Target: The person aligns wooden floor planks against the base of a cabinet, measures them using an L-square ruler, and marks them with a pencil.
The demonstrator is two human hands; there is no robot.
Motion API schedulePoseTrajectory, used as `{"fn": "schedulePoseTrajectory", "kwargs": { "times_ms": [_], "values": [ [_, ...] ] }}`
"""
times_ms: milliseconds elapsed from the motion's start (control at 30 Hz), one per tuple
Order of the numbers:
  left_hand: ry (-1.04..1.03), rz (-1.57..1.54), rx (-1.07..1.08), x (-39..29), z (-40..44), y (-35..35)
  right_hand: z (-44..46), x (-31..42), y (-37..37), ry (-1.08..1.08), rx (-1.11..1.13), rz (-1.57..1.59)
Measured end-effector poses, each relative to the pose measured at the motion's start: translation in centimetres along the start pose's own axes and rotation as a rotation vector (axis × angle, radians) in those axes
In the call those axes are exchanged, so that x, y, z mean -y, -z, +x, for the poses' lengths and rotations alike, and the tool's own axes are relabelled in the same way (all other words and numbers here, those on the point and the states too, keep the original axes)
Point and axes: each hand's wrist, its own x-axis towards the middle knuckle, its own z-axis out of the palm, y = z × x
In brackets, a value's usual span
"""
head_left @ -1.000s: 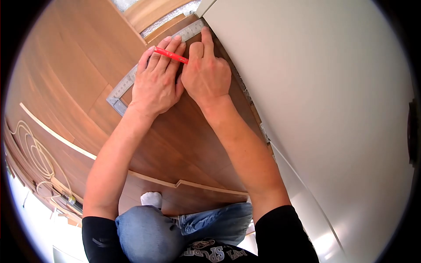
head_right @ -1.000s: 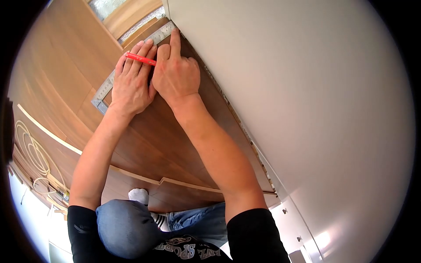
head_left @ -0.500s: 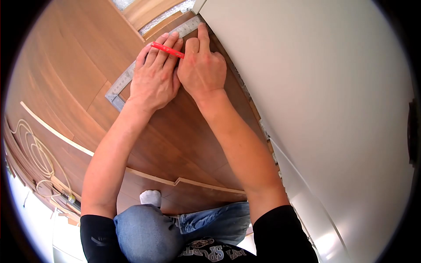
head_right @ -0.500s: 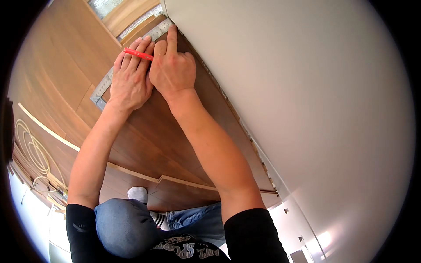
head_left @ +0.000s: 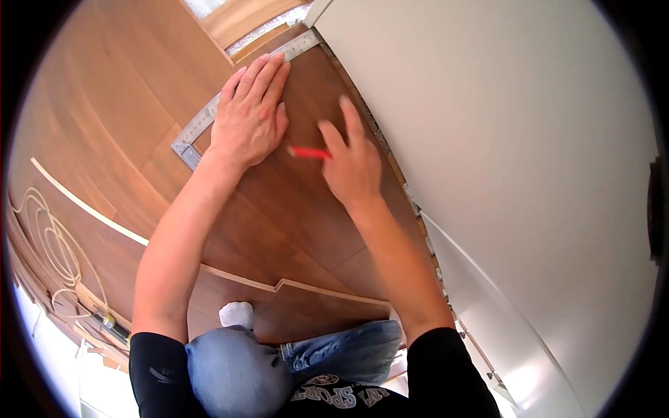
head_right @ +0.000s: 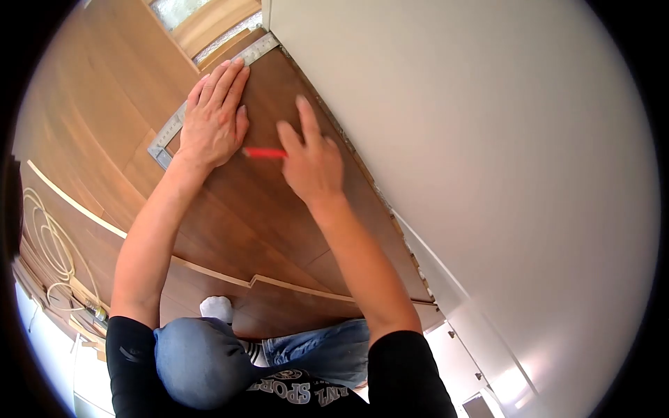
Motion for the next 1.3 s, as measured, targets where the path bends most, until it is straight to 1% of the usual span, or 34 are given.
{"fn": "schedulePoseTrajectory", "kwargs": {
  "times_ms": [67,133,200,333,533,733,800,1300],
  "values": [
    [0.011,-0.030,0.013,0.1,-0.2,0.0,-5.4,-2.5,1.4,0.024,0.047,-0.039],
    [0.019,-0.065,0.026,0.1,-0.1,-0.1,-7.1,-3.7,1.7,0.048,0.064,-0.057],
    [0.011,-0.052,0.028,0.0,-0.1,-0.2,-7.9,-4.1,1.4,0.080,-0.033,0.064],
    [0.020,-0.010,0.018,0.0,0.1,-0.3,-7.9,-4.2,1.7,0.080,-0.009,0.059],
    [0.030,0.015,0.066,-0.2,0.1,0.0,-8.1,-4.4,1.5,0.097,0.017,0.044],
    [0.035,0.009,0.079,-0.3,0.1,0.1,-8.3,-4.7,1.2,0.081,0.015,0.078],
    [0.031,-0.019,0.121,-0.2,0.1,0.2,-8.3,-4.6,1.2,0.080,0.010,0.082],
    [0.022,-0.023,0.103,-0.2,0.1,0.2,-8.3,-4.7,1.3,0.069,0.021,0.097]
  ]
}}
